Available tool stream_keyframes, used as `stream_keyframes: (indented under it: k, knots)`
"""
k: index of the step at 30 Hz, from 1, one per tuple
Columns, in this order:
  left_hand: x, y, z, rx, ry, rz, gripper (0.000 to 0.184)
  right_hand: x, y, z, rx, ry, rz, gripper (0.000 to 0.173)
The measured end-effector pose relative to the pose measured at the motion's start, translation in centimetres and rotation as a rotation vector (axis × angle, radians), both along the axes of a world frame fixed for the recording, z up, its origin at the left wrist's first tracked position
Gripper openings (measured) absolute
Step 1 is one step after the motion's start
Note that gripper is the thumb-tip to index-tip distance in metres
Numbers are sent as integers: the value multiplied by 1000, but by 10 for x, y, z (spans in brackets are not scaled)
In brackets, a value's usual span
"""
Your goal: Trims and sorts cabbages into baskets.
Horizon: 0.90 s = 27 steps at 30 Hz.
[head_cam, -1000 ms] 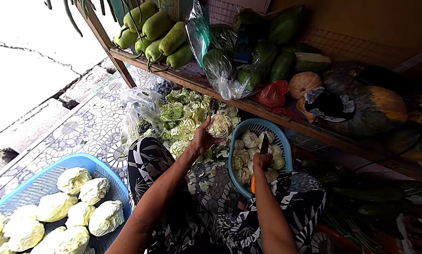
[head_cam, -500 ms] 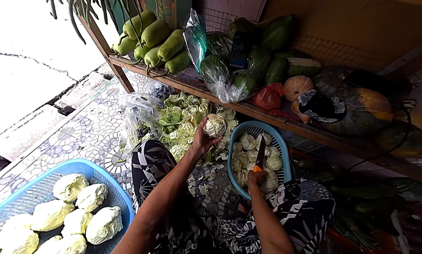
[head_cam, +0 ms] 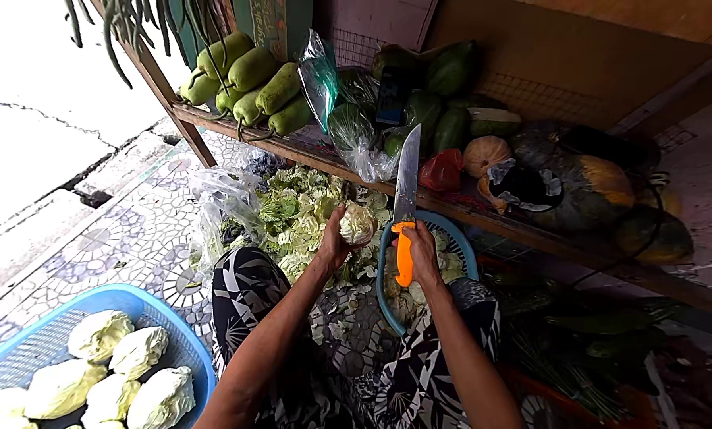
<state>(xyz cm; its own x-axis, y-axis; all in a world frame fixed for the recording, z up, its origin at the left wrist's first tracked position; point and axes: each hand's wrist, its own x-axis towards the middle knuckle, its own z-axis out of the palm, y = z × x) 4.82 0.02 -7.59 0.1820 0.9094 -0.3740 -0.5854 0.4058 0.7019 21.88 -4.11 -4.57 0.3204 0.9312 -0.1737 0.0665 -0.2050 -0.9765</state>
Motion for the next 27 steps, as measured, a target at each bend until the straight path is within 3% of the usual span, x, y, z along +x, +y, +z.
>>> stream_keyframes:
  k: [3,7,11,20,27]
  knots:
    - [0,2,-1,-8,52,23,63,7,21,7,-26,-165,144,25]
    - [-1,3,-5,-8,106,47,62,4,23,-9,-36,-479,225,77]
    - [0,4,-4,-14,141,43,55,-2,15,-8,-44,-679,277,95]
    - [4,6,-7,23,193,36,48,-3,17,-10,-32,-803,342,101]
    - [3,2,-7,3,232,51,47,-6,14,-11,-99,-842,407,96]
